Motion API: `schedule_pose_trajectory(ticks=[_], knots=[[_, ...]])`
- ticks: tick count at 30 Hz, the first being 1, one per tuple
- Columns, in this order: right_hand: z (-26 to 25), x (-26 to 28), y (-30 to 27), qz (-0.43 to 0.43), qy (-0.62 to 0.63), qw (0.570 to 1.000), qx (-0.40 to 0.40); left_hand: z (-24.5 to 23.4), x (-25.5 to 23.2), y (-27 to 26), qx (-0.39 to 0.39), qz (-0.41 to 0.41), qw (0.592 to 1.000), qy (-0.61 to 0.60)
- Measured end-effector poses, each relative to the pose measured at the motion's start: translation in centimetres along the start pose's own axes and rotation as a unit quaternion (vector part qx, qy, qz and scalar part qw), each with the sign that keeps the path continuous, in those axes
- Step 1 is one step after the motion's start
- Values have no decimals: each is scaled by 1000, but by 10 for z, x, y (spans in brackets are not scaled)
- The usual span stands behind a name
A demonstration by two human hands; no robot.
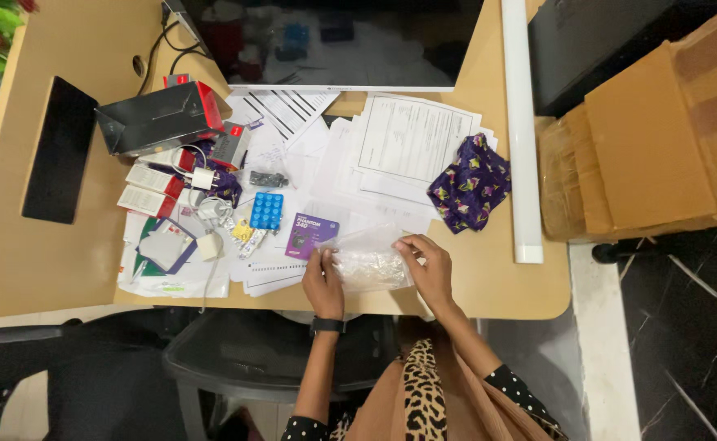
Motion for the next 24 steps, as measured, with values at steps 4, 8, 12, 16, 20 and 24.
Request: schedule_pose_trajectory(ticks=[4, 8, 12, 16, 20, 24], knots=[[43, 14, -21, 139, -26, 990, 16, -35, 18, 17, 27, -31, 999, 27], [83, 36, -39, 225, -46, 973, -7, -75, 21, 35, 47, -18, 998, 24], [105, 56, -42, 199, -80, 976, -35, -98, 30, 54, 50, -7, 999, 13], [115, 65, -36, 168, -99, 979, -61, -105, 38, 65, 68, -45, 996, -24], [111, 74, -32, 135, -98, 982, -86, -103, 31, 75, 87, -94, 988, -89], [99, 73, -26, 144, -95, 980, -100, -94, 13, 81, 96, -72, 990, -78]])
Point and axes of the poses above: each hand's wrist, its own y-axis towards the middle knuckle, its own z-axis out of the palm, x = y × z, the point moved 5 cm from there along y, towards the middle knuckle, and after that the axes turned 6 degrees about -y, right-handed, at the moved point
